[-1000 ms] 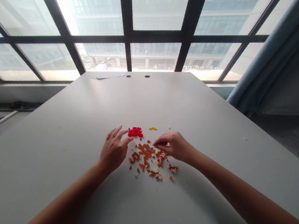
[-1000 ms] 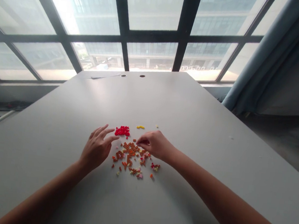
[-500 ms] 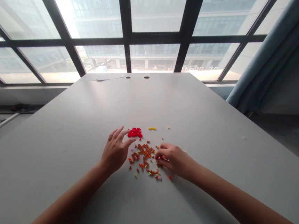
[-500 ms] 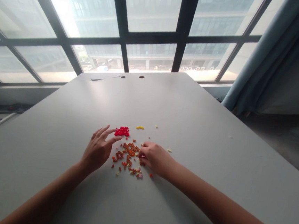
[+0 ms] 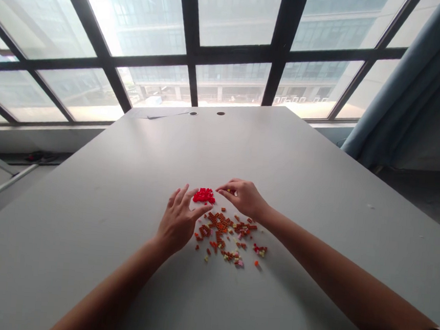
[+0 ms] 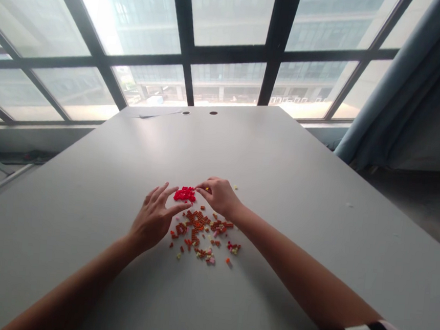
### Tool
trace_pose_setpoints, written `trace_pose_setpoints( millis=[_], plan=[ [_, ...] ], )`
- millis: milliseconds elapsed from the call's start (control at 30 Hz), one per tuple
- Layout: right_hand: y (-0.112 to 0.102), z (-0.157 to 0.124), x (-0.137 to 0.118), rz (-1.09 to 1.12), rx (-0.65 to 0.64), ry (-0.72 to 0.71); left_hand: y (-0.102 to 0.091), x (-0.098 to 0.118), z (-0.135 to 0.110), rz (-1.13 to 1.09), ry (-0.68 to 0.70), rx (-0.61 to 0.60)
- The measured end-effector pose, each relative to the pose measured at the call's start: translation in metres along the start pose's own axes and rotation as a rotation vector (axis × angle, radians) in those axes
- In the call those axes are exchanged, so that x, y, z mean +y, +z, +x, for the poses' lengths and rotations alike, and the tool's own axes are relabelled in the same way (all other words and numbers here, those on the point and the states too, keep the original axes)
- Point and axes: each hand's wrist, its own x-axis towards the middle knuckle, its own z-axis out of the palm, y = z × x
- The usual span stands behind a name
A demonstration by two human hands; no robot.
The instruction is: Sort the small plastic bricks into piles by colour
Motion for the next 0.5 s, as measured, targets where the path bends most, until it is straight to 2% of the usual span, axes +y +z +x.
trace_pose_setpoints(
  millis=[133, 267, 367, 500],
  plan=[
    [-0.03, -0.033, 0.008, -0.017, -0.083, 0.017, 0.003, 0.001, 0.004, -0.007, -0.029, -0.028],
    [-0.053, -0.07, 0.014, -0.001, -0.253, 0.027, 0.003, 0.003, 0.005, 0.043, -0.102, -0.021],
    [-0.058, -0.089, 0.013, -0.004, -0.337, 0.007, 0.001, 0.007, 0.007, 0.042, -0.072, -0.012],
    [-0.051, -0.099, 0.007, -0.036, -0.359, -0.05, -0.002, 0.014, 0.01, 0.043, -0.039, -0.009]
  ],
)
